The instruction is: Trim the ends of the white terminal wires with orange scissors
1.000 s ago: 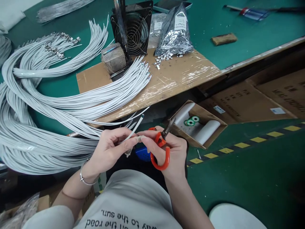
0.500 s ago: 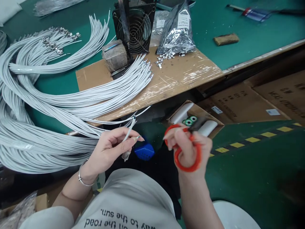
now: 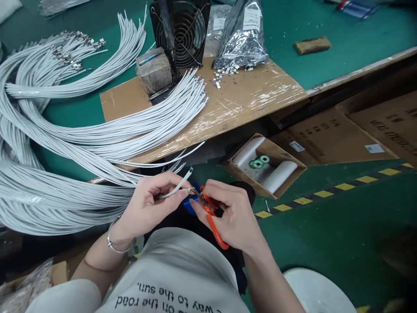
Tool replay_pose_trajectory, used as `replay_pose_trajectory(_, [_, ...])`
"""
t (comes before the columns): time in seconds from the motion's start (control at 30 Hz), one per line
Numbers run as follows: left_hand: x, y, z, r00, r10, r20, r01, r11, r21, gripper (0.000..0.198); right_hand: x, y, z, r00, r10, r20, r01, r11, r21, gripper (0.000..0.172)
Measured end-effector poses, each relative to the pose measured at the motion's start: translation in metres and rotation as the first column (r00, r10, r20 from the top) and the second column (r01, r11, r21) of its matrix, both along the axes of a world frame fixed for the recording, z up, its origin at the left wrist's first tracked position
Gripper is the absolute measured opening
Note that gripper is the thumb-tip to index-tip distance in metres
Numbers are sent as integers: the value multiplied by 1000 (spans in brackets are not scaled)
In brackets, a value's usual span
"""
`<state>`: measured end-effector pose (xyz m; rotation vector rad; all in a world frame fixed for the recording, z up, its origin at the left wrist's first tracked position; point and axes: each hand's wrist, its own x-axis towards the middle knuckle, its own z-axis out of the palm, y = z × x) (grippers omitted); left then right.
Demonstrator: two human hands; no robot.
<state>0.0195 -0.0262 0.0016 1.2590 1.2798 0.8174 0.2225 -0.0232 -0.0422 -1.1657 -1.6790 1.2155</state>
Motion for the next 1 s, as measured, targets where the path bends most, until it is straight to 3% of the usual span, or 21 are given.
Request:
replay_pose_trajectory(0.6, [0, -1, -2, 999, 11, -44, -10, 999, 35, 25, -8, -3, -3, 996, -88, -7, 88, 988, 131, 44])
replay_pose_trajectory(0.83, [1, 0, 0, 999, 18, -35, -17, 1000, 10, 22, -12, -1, -13, 984, -175, -40, 179, 942, 285, 46])
replay_pose_trajectory(1.0, [0, 2, -1, 999, -13, 30, 13, 1000, 4, 24, -6, 3, -19, 965, -255, -59, 260, 917, 302, 52])
